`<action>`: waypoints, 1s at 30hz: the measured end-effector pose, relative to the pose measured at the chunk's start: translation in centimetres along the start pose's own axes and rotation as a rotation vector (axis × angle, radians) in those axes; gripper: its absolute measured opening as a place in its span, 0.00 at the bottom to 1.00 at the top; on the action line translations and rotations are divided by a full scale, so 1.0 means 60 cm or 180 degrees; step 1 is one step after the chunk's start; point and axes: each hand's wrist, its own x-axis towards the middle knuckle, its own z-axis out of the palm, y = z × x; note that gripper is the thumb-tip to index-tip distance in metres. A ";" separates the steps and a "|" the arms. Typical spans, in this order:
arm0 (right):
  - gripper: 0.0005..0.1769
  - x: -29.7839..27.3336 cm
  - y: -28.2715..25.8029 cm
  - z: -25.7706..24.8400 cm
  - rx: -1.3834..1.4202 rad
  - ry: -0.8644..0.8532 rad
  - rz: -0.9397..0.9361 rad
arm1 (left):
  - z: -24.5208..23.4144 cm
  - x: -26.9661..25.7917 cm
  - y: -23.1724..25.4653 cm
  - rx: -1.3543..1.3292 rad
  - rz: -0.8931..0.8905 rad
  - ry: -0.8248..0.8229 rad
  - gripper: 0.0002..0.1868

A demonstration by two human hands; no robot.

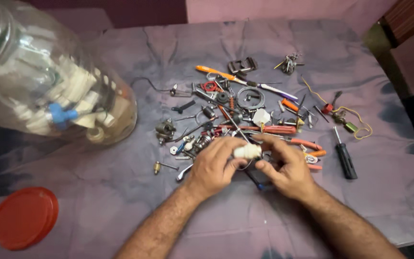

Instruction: The person assembles and disassembles small mechanical and electrical components, including a blue and white housing and a white cylindrical part, using a screwdriver and by hand.

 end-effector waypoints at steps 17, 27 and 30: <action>0.19 -0.015 -0.007 0.046 0.0114 0.0104 -0.0271 | 0.012 -0.010 0.010 0.0479 0.0235 0.0349 0.23; 0.24 -0.023 0.006 0.060 -0.0373 -0.0009 -0.0316 | 0.020 -0.013 0.001 0.0662 -0.0212 0.0436 0.19; 0.25 -0.020 -0.008 0.056 -0.0551 -0.0070 -0.0390 | 0.021 -0.014 0.001 0.0668 -0.0334 0.0417 0.20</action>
